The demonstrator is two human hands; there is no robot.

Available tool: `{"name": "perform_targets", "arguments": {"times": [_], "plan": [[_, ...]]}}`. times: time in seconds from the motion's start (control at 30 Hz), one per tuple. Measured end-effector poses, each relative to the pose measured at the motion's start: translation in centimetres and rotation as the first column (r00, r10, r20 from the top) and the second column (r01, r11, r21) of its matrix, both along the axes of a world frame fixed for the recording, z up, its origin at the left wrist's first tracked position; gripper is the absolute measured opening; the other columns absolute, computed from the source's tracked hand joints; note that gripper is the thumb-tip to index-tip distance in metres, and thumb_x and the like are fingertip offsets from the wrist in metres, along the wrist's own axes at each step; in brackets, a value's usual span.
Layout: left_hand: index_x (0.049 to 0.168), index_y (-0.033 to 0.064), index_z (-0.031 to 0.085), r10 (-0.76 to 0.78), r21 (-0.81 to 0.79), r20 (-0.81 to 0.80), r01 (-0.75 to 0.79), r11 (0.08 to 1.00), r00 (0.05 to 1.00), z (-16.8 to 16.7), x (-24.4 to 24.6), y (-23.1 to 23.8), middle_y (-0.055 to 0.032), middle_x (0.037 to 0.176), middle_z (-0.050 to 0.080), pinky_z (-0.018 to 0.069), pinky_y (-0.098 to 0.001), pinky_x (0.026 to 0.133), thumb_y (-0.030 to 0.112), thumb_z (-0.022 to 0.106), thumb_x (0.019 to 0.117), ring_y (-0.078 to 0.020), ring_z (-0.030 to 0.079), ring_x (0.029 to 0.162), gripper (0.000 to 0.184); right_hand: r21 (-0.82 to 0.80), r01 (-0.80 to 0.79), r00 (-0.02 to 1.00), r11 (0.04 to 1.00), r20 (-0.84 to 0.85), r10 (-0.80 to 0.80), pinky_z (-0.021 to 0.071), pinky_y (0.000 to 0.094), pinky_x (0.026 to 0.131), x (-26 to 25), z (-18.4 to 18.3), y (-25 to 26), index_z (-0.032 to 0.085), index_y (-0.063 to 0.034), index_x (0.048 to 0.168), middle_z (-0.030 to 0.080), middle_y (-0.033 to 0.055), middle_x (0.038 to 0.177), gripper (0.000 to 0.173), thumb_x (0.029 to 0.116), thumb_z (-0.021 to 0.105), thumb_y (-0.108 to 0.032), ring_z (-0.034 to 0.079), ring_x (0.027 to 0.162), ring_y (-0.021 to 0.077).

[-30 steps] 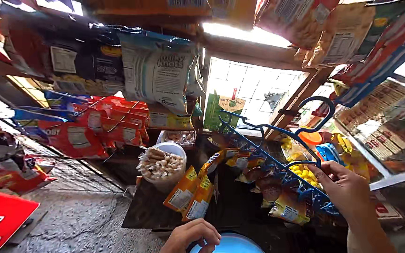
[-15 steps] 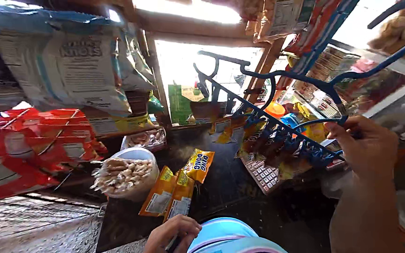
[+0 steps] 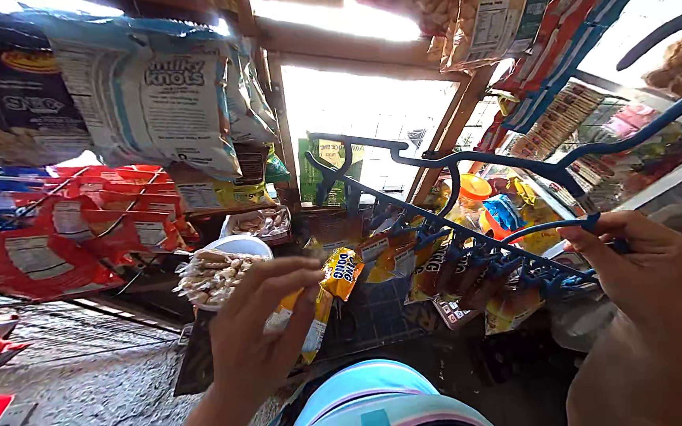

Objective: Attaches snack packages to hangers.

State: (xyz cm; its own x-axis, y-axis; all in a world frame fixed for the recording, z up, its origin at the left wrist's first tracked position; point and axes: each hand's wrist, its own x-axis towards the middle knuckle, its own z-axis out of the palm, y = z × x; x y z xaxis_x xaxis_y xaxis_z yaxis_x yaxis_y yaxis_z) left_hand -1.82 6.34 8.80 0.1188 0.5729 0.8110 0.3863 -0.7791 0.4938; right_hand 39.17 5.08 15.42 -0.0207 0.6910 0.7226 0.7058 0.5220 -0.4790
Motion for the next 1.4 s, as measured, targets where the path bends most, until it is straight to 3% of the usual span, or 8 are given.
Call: {"name": "perform_targets", "arguments": {"times": [0.27, 0.53, 0.83, 0.9, 1.07, 1.2, 1.3, 1.4], "plan": [[0.107, 0.0083, 0.069, 0.214, 0.194, -0.128, -0.187, 0.963, 0.968, 4.1, 1.0, 2.1, -0.0044, 0.107, 0.062, 0.0486, -0.0192, 0.089, 0.022, 0.061, 0.1024, -0.0072, 0.059, 0.105, 0.017, 0.01, -0.052, 0.999, 0.999, 0.015, 0.052, 0.0518, 0.0059, 0.069, 0.6, -0.3, 0.5, 0.071, -0.0122, 0.099, 0.072, -0.0143, 0.091, 0.018, 0.0954, 0.072, -0.03, 0.063, 0.079, -0.0127], [0.105, 0.0068, 0.074, -0.016, 0.085, -0.325, 0.046, 0.995, 0.946, 2.1, 4.3, 2.9, -0.0086, 0.099, 0.071, 0.0532, -0.0193, 0.086, 0.015, 0.06, 0.1027, -0.0118, 0.067, 0.097, 0.017, -0.015, -0.068, 0.998, 0.998, 0.015, 0.068, 0.0511, 0.0056, 0.068, 0.7, -1.4, 1.0, 0.072, -0.0087, 0.096, 0.072, -0.0115, 0.089, 0.021, 0.0944, 0.073, -0.029, 0.062, 0.077, -0.0131], [0.09, 0.0122, 0.077, 0.474, 0.265, -0.376, -0.398, 0.878, 0.796, -0.6, 8.9, 4.2, -0.0073, 0.085, 0.058, 0.0384, -0.0411, 0.08, 0.058, 0.062, 0.094, -0.0254, 0.054, 0.081, 0.048, 0.007, 0.082, 0.988, 0.997, 0.13, -0.083, 0.0491, 0.0077, 0.069, -1.1, -1.5, 0.3, 0.074, -0.0028, 0.095, 0.074, 0.0026, 0.088, 0.031, 0.0946, 0.072, -0.033, 0.062, 0.077, -0.0089], [0.087, 0.0133, 0.07, 0.494, 0.292, -0.335, -0.41, 0.864, 0.802, -1.0, 9.3, 4.2, -0.008, 0.089, 0.058, 0.0365, -0.0415, 0.086, 0.055, 0.065, 0.0931, -0.0256, 0.054, 0.086, 0.042, 0.007, 0.09, 0.986, 0.996, 0.141, -0.091, 0.05, 0.008, 0.069, -1.2, -1.5, 0.3, 0.074, -0.0031, 0.096, 0.074, 0.003, 0.088, 0.032, 0.0952, 0.071, -0.035, 0.063, 0.078, -0.0081], [0.117, 0.0142, 0.069, 0.352, 0.26, -0.478, -0.253, 0.932, 0.805, 0.5, 8.9, 5.4, -0.0096, 0.126, 0.066, 0.0188, -0.0616, 0.118, 0.046, 0.07, 0.0916, -0.0337, 0.05, 0.134, 0.04, 0.012, 0.093, 0.984, 0.996, 0.153, -0.094, 0.0484, 0.0076, 0.068, -0.7, -1.5, 0.6, 0.074, -0.0023, 0.096, 0.074, 0.0037, 0.087, 0.031, 0.0955, 0.071, -0.033, 0.062, 0.077, -0.0086], [0.117, 0.0116, 0.071, 0.319, 0.243, -0.6, -0.213, 0.947, 0.733, 2.1, 9.4, 6.3, -0.0064, 0.107, 0.07, 0.0406, -0.0456, 0.091, 0.045, 0.068, 0.0912, -0.0296, 0.06, 0.108, 0.042, 0.012, 0.1, 0.982, 0.995, 0.159, -0.1, 0.047, 0.0073, 0.066, -0.4, -1.3, 0.9, 0.074, -0.0028, 0.096, 0.074, 0.003, 0.087, 0.032, 0.095, 0.071, -0.035, 0.06, 0.075, -0.0091], [0.123, 0.0105, 0.07, 0.227, 0.159, -0.668, -0.162, 0.974, 0.709, 2.6, 10.0, 6.7, -0.0068, 0.116, 0.072, 0.043, -0.0478, 0.1, 0.043, 0.07, 0.0904, -0.0285, 0.063, 0.118, 0.046, 0.016, 0.099, 0.984, 0.995, 0.15, -0.1, 0.0474, 0.0071, 0.066, -0.3, -1.4, 1.1, 0.074, -0.0027, 0.096, 0.074, 0.0031, 0.087, 0.032, 0.0952, 0.071, -0.034, 0.061, 0.075, -0.0094], [0.119, 0.0095, 0.071, 0.139, 0.076, -0.681, -0.12, 0.99, 0.719, 2.6, 10.2, 7.5, -0.0075, 0.101, 0.074, 0.0447, -0.049, 0.105, 0.039, 0.071, 0.0923, -0.0263, 0.07, 0.106, 0.04, 0.01, 0.074, 0.99, 0.997, 0.118, -0.074, 0.0477, 0.006, 0.066, 0.0, -1.4, 1.3, 0.073, -0.0024, 0.096, 0.073, 0.0011, 0.087, 0.029, 0.0949, 0.072, -0.032, 0.06, 0.075, -0.0108]]}}
